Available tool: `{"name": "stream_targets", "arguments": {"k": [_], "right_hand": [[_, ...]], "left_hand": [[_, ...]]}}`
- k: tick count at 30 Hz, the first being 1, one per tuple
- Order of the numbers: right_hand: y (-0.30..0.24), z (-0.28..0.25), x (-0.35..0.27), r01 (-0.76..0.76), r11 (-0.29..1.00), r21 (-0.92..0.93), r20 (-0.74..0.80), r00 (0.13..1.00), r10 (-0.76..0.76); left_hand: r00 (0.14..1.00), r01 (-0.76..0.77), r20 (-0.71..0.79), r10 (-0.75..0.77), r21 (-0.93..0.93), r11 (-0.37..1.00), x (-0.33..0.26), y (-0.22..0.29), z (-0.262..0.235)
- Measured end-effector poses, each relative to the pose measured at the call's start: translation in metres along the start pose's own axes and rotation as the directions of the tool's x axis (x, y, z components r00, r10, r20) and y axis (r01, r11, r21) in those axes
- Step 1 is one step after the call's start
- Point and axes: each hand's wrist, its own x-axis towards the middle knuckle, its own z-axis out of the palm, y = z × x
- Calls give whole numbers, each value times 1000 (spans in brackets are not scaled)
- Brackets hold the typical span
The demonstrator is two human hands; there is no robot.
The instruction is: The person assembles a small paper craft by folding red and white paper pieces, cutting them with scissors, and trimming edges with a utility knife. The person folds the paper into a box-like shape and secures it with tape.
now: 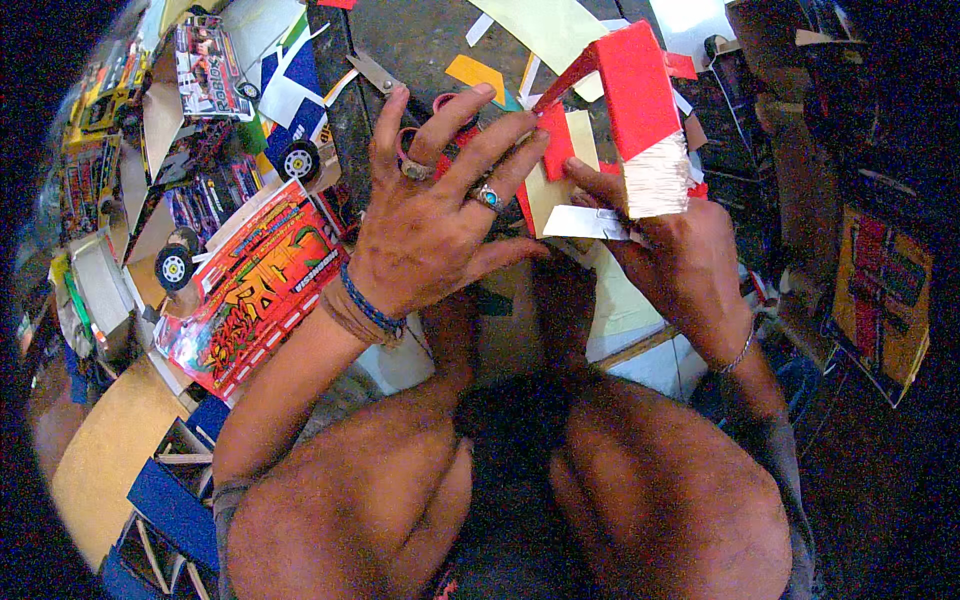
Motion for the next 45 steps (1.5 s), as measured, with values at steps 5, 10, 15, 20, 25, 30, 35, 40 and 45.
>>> {"name": "stream_targets", "arguments": {"k": [5,10,15,20,25,30,35,40,45], "right_hand": [[-1,-5,-3,-89,994,-67,87,992,95],[1,-4,-2,-14,999,39,49,999,13],[6,-5,-3,30,991,129,-12,1000,-29],[6,-12,-4,-20,993,119,98,995,8],[7,-46,-7,-257,933,252,173,961,217],[9,-77,-14,-351,933,82,227,918,325],[27,-80,-3,176,933,-313,173,977,-126],[38,-75,10,333,868,-368,185,941,-283],[48,-67,21,412,804,-429,192,911,-364]], "left_hand": [[998,-22,-56,20,-21,1000,-2,0,8],[999,-36,-6,37,60,998,-1,3,6],[997,-13,79,6,85,996,3,7,4],[995,-22,96,15,73,997,5,7,7],[996,16,84,-16,0,1000,4,6,12],[994,-22,108,22,2,1000,5,4,8],[990,-53,133,49,23,998,4,6,4],[993,-107,43,107,11,994,1,4,7],[993,-120,-10,120,4,993,-2,3,12]]}}
